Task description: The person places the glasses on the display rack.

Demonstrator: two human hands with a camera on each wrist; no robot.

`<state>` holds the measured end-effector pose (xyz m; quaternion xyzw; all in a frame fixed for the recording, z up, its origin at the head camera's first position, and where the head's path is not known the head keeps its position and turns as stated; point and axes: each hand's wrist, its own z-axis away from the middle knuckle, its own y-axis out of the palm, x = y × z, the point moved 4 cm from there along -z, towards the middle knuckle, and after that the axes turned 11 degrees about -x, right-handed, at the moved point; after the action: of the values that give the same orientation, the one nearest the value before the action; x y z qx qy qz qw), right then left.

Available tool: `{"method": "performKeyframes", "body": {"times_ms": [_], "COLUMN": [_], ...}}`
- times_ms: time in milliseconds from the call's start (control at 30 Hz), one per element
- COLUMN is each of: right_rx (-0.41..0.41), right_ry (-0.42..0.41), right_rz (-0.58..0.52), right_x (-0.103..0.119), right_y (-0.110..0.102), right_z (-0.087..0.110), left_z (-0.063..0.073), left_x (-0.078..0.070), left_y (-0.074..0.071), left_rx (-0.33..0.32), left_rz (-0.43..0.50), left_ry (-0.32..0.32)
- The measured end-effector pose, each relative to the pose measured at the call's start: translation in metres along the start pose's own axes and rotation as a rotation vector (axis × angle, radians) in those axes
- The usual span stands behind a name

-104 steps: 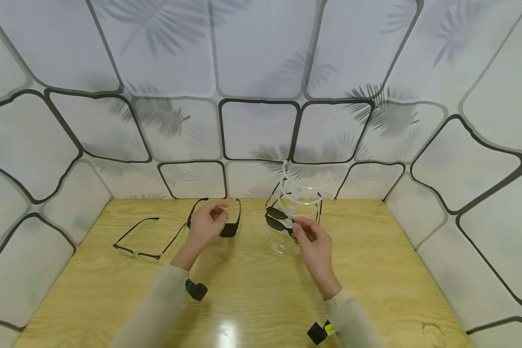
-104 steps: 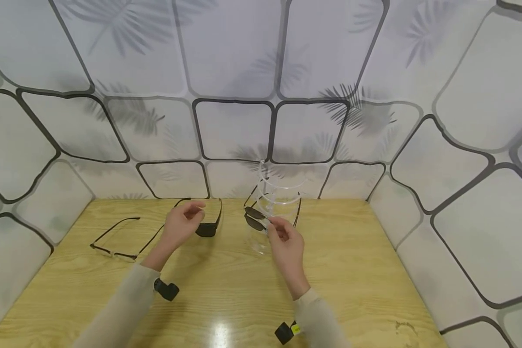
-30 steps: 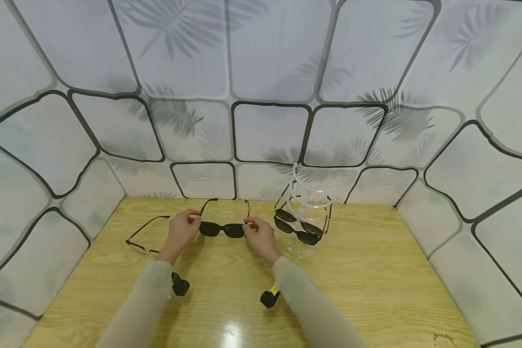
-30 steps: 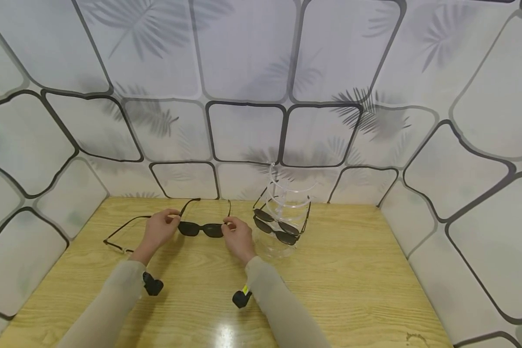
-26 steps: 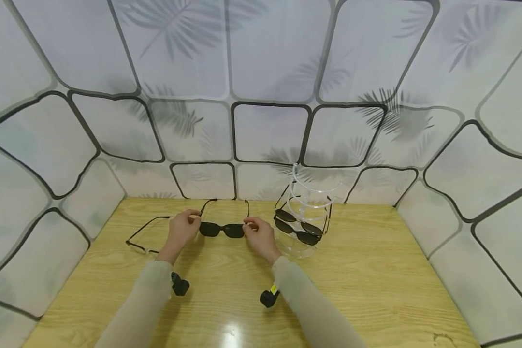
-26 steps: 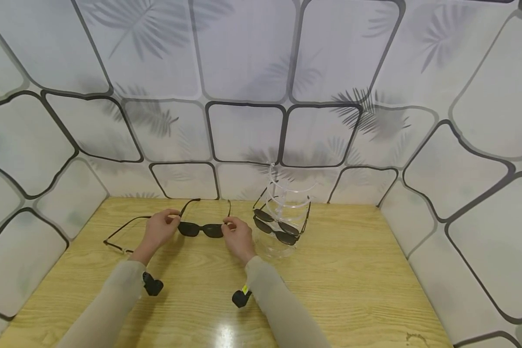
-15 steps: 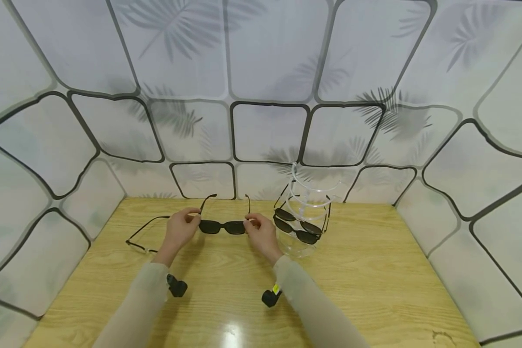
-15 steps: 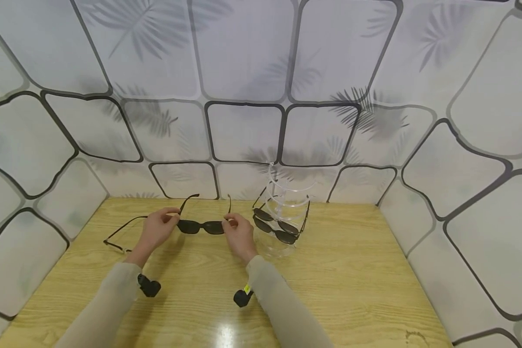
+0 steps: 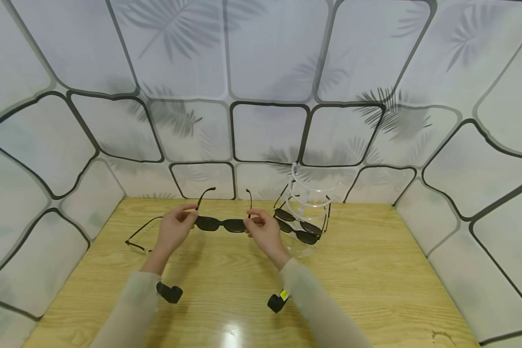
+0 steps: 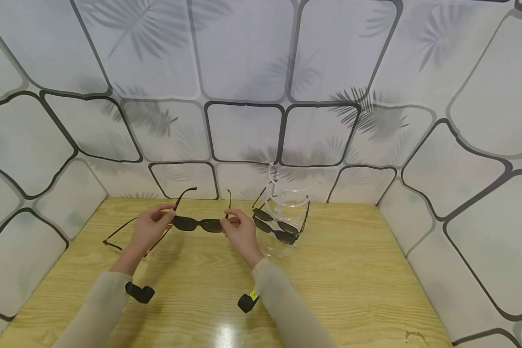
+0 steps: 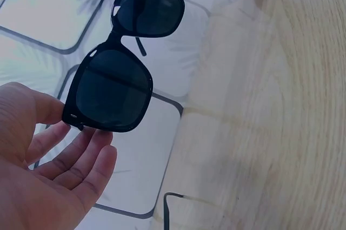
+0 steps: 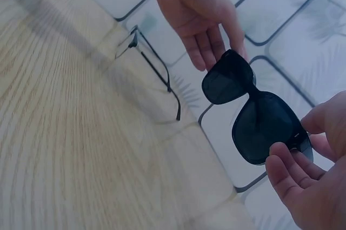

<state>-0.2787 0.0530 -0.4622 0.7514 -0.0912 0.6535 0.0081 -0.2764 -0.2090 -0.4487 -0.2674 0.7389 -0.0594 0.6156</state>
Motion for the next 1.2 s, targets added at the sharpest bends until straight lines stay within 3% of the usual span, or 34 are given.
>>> {"method": "performKeyframes", "body": {"times_ms": [167,567,1200], "right_rx": [0.019,0.076,0.047], "right_ry": [-0.004,0.011,-0.056], "right_rz": [-0.044,-0.085,-0.107], "right_x": [0.013,0.033,0.057], "right_y": [-0.005,-0.015,-0.044], "right_z": [0.005,0.019,0.049], "left_z": [0.006,0.018,0.023], "left_x": [-0.011,-0.025,-0.047], "left_y": [-0.007,-0.017,-0.012], "left_rx": [-0.02,-0.012,0.044], "left_rz": [0.065,0.112,0.232], "left_ry": [0.011,0.042,0.153]}}
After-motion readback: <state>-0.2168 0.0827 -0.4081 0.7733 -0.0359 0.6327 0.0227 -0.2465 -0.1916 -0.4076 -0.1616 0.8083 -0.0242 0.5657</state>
